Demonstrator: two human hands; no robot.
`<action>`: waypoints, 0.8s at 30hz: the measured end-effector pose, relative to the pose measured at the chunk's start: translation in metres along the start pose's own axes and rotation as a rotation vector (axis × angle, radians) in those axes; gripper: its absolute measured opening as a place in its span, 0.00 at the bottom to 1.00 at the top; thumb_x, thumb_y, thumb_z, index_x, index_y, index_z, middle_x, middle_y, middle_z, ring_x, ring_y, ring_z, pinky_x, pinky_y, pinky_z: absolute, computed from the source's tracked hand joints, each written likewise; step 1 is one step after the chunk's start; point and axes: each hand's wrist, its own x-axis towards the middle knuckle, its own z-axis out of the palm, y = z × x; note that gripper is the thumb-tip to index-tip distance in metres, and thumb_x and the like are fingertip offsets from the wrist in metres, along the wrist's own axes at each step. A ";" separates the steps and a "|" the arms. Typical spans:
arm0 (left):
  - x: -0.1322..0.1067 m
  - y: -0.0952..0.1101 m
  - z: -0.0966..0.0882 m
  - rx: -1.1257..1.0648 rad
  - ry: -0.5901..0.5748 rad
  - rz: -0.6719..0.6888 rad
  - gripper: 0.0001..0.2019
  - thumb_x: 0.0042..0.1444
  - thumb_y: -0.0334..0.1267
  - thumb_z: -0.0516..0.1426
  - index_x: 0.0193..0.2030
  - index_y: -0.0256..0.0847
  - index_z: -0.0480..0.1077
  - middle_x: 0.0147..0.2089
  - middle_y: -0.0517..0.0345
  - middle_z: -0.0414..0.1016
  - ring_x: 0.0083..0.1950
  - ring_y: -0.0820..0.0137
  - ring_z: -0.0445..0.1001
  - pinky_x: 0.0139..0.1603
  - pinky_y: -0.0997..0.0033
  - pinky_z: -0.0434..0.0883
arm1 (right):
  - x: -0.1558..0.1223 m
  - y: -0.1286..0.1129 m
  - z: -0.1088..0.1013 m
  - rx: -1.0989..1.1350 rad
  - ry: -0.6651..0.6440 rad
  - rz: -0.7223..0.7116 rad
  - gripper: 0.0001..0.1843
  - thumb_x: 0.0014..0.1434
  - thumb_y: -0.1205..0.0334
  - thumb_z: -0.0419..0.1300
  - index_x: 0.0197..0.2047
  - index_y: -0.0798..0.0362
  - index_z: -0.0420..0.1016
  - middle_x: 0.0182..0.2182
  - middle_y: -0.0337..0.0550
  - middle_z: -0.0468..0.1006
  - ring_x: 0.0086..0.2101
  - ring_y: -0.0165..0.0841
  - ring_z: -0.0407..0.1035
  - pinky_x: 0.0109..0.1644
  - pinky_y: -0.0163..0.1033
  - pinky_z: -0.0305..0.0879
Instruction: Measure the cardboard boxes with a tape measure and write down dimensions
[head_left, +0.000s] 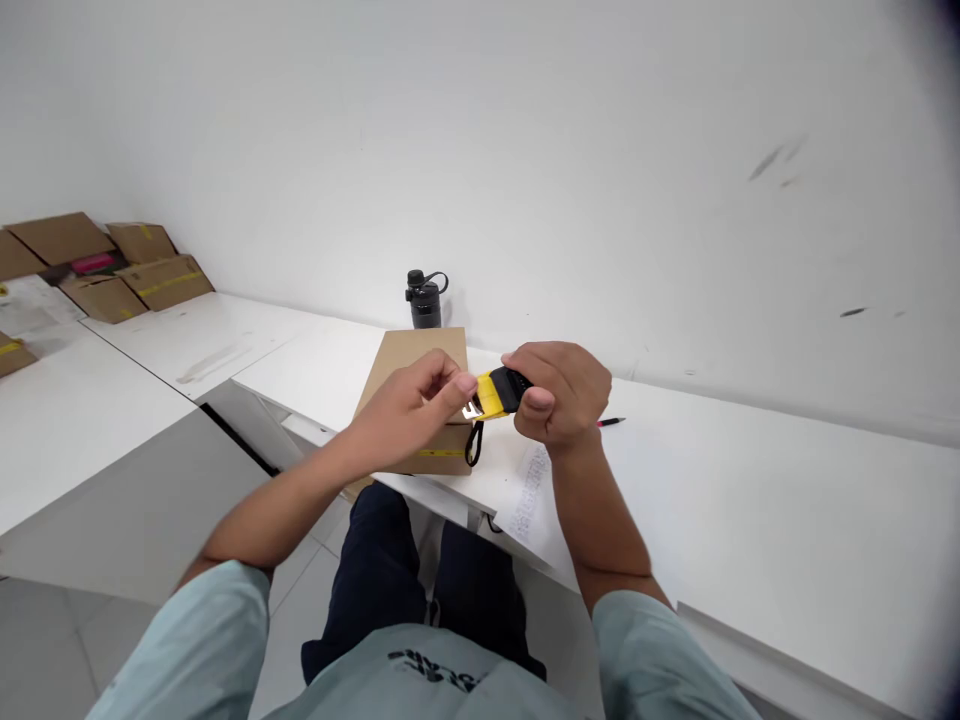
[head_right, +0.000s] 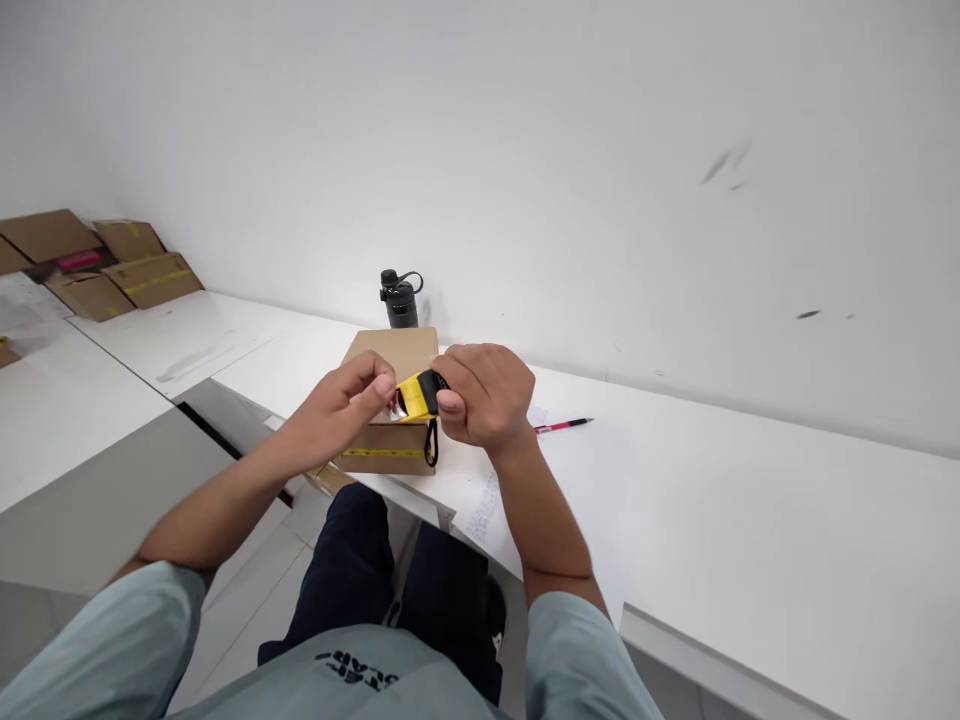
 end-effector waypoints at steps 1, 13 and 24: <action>0.003 0.005 -0.004 -0.009 -0.069 -0.073 0.28 0.70 0.67 0.53 0.34 0.43 0.67 0.30 0.61 0.74 0.31 0.70 0.71 0.33 0.68 0.67 | 0.000 0.000 0.000 -0.002 0.016 -0.011 0.26 0.79 0.56 0.41 0.39 0.51 0.77 0.28 0.44 0.81 0.28 0.32 0.75 0.33 0.38 0.69; 0.009 0.012 -0.032 -0.360 -0.393 -0.463 0.25 0.52 0.59 0.71 0.23 0.43 0.69 0.21 0.61 0.74 0.22 0.74 0.69 0.24 0.72 0.66 | -0.022 -0.002 0.007 0.010 -0.166 0.039 0.30 0.78 0.51 0.40 0.38 0.49 0.82 0.31 0.47 0.82 0.33 0.35 0.75 0.36 0.41 0.68; 0.003 0.075 -0.071 -0.464 -0.220 -0.293 0.24 0.60 0.46 0.70 0.18 0.41 0.69 0.17 0.66 0.69 0.19 0.74 0.70 0.23 0.71 0.69 | -0.001 -0.008 -0.016 -0.008 -0.137 0.078 0.31 0.77 0.45 0.43 0.40 0.49 0.85 0.30 0.48 0.80 0.31 0.36 0.74 0.34 0.43 0.66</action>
